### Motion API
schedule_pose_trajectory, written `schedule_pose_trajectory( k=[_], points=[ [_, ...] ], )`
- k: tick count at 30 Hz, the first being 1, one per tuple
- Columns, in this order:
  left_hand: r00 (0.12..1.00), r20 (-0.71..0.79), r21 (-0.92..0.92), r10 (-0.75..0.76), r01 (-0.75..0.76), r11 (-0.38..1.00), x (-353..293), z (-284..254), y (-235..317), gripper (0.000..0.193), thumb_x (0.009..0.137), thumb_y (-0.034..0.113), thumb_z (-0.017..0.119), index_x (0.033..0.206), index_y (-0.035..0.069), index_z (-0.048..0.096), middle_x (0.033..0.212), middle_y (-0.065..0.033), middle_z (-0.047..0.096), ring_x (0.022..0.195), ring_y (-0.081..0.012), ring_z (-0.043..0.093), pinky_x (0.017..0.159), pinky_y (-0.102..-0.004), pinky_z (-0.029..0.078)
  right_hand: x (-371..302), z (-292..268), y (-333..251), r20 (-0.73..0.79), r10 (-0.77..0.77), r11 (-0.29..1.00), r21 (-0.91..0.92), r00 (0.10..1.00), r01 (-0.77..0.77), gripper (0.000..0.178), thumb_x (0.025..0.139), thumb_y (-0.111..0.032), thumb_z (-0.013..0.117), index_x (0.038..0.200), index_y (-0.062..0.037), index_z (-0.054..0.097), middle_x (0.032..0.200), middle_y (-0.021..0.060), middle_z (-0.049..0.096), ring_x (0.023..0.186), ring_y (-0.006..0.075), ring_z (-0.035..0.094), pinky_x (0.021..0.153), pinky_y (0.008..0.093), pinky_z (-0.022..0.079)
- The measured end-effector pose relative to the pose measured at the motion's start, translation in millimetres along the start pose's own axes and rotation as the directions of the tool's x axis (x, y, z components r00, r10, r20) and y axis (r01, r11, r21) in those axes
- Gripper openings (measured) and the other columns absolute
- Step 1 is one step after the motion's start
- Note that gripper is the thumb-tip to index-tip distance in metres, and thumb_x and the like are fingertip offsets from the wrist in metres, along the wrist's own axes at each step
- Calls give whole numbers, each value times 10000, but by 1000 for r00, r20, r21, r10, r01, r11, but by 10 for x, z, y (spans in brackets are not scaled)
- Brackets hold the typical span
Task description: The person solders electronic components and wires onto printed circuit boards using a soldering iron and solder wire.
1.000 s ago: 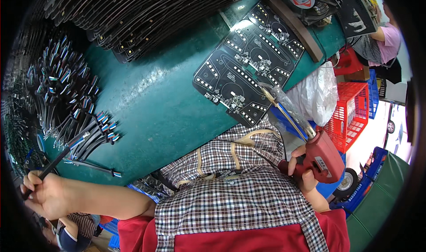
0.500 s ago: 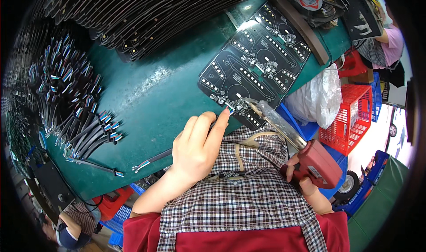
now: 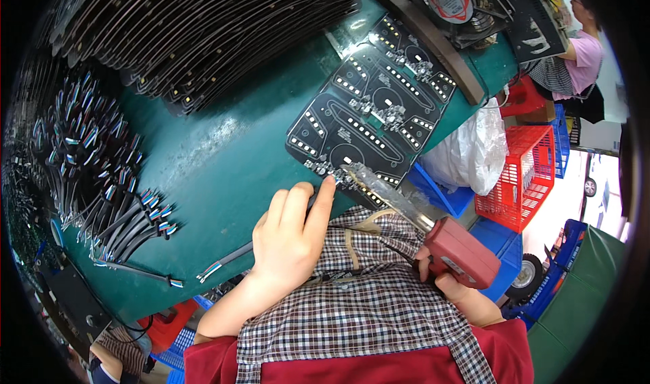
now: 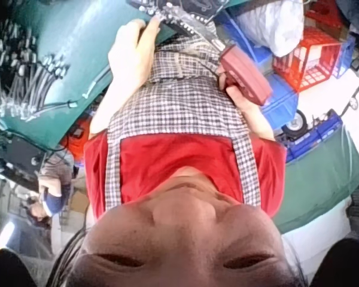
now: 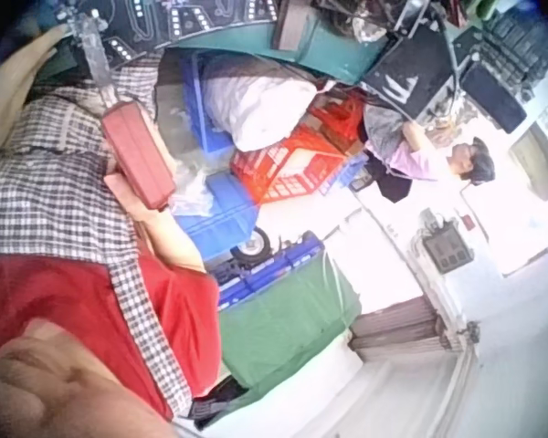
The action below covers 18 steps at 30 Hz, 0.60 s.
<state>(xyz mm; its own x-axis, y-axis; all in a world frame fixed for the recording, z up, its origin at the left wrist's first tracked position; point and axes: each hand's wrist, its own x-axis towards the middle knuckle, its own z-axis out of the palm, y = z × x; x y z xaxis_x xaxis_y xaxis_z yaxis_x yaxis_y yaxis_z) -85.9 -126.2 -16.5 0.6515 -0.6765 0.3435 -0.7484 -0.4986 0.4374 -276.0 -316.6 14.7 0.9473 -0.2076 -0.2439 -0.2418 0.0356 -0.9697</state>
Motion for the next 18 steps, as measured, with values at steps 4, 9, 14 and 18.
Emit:
schedule_pose_trajectory(
  k=[4, 9, 14, 18],
  points=[
    [1000, 7, 11, 1, -1, 1000, 6, -11, 18, 403, 626, 21, 650, 1030, 19, 645, 842, -63, 514, 683, -175, 520, 513, -267, 453, -11, 25, 38, -17, -17, 1000, 12, 1000, 17, 713, 785, -252, 711, 1269, 148, 374, 888, 86, 641, 549, 92, 556, 523, 220, 427],
    [1000, 1, 6, -25, 25, 1000, 8, 1, 30, 362, 634, -12, 711, 991, 11, 657, 800, -65, 522, 658, -192, 525, 526, -290, 447, 29, 23, 18, 9, -12, 999, 46, 1000, 12, 712, 778, -245, 720, 1262, 151, 380, 879, 82, 641, 543, 84, 545, 519, 211, 418],
    [1000, -9, 11, -1, 1, 1000, 14, 1, 32, 356, 639, -4, 712, 991, 5, 655, 797, -65, 519, 653, -189, 525, 526, -287, 450, -6, -57, 49, 109, -7, 999, -44, 994, 11, 718, 773, -234, 728, 1271, 143, 372, 901, 88, 636, 544, 90, 543, 518, 215, 420],
    [997, -22, 63, 77, -75, 995, -30, 54, -34, 484, 599, 57, 578, 1079, 10, 625, 893, -70, 511, 686, -146, 501, 483, -220, 435, -10, -9, 58, 7, -27, 1000, 4, 1000, 27, 749, 775, -234, 728, 1298, 134, 339, 909, 96, 633, 546, 100, 548, 527, 217, 425]
  ],
)
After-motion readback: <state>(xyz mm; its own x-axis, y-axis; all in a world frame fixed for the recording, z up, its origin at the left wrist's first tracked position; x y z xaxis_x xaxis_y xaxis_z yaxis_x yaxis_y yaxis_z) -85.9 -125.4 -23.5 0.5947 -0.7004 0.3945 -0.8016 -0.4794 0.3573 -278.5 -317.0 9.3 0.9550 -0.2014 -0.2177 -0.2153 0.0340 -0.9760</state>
